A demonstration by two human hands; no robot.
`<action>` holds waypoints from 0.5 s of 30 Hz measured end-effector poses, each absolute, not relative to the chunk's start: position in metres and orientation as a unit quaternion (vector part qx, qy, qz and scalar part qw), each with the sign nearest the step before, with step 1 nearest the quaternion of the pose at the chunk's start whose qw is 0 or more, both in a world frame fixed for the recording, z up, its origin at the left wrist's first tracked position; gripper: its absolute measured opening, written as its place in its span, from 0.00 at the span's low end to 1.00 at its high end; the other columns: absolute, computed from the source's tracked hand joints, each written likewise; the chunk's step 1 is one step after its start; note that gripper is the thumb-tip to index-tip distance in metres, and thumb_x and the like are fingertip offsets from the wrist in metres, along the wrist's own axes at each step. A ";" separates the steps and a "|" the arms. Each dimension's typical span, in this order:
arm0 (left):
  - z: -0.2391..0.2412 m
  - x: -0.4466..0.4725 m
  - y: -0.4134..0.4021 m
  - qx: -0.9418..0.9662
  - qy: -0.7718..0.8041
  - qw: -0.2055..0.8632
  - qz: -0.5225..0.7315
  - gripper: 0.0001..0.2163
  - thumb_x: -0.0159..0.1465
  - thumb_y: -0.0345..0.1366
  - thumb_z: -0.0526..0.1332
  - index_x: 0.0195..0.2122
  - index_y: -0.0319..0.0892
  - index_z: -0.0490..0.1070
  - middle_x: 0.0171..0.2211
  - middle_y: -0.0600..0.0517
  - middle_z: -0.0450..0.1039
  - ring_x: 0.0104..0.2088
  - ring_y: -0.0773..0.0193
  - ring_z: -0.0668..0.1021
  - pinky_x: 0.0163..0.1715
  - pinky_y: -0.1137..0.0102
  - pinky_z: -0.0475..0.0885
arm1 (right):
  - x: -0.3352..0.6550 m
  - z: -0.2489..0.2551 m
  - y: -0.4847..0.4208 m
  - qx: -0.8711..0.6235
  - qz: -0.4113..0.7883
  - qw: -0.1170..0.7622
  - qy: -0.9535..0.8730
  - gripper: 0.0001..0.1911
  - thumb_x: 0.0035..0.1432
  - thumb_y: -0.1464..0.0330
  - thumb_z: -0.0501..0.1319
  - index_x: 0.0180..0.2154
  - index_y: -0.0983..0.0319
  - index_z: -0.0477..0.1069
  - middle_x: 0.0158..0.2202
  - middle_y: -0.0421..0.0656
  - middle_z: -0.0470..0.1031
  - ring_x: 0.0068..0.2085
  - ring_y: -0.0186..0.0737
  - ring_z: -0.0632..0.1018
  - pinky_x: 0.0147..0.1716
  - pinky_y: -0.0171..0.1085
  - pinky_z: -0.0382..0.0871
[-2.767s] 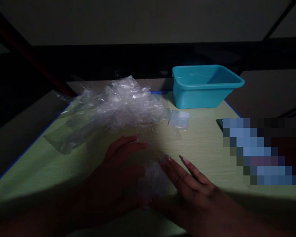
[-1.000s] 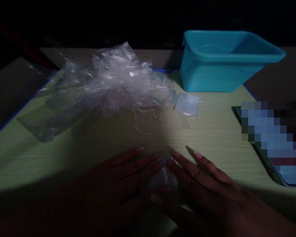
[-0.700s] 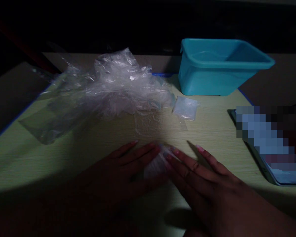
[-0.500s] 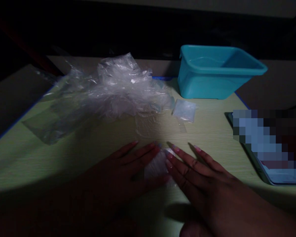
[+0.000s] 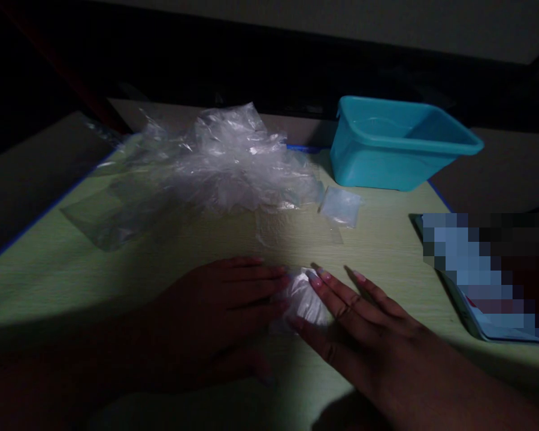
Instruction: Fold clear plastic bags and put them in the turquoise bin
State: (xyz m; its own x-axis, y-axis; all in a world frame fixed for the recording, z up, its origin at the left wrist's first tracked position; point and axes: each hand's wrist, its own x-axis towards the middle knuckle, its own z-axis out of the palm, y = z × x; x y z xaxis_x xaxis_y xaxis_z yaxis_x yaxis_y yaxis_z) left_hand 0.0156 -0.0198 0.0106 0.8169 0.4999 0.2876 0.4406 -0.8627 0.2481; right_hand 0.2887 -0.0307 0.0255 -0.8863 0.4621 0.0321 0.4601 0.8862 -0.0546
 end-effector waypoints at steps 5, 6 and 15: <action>0.012 0.015 -0.020 0.951 0.245 0.059 0.180 0.23 0.66 0.52 0.51 0.53 0.42 0.68 0.53 0.44 0.72 0.57 0.57 0.69 0.57 0.62 0.63 | 0.288 0.032 -0.030 -0.237 0.026 0.012 -0.971 0.36 0.57 0.51 0.58 0.64 0.53 0.53 0.64 0.50 0.56 0.63 0.55 0.59 0.58 0.53 0.57; 0.012 0.015 -0.021 0.952 0.242 0.052 0.180 0.23 0.65 0.53 0.52 0.53 0.42 0.68 0.53 0.44 0.71 0.57 0.56 0.69 0.57 0.62 0.63 | 0.289 0.033 -0.030 -0.236 0.026 0.013 -0.971 0.36 0.57 0.52 0.58 0.64 0.52 0.53 0.64 0.49 0.56 0.63 0.54 0.59 0.58 0.54 0.57; 0.015 0.017 -0.023 0.963 0.210 0.081 0.151 0.28 0.64 0.55 0.52 0.58 0.39 0.63 0.61 0.42 0.62 0.64 0.55 0.59 0.63 0.57 0.53 | 0.290 0.027 -0.030 -0.239 0.004 0.035 -0.970 0.33 0.58 0.55 0.58 0.63 0.50 0.54 0.64 0.49 0.56 0.62 0.55 0.61 0.60 0.58 0.48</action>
State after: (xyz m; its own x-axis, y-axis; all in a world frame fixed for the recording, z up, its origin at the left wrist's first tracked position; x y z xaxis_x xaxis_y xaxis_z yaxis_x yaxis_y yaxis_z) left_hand 0.0166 -0.0228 0.0154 0.8662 0.4290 0.2562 0.3804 -0.8986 0.2185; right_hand 0.2901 -0.0302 0.0275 -0.8830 0.4646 0.0665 0.4640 0.8855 -0.0245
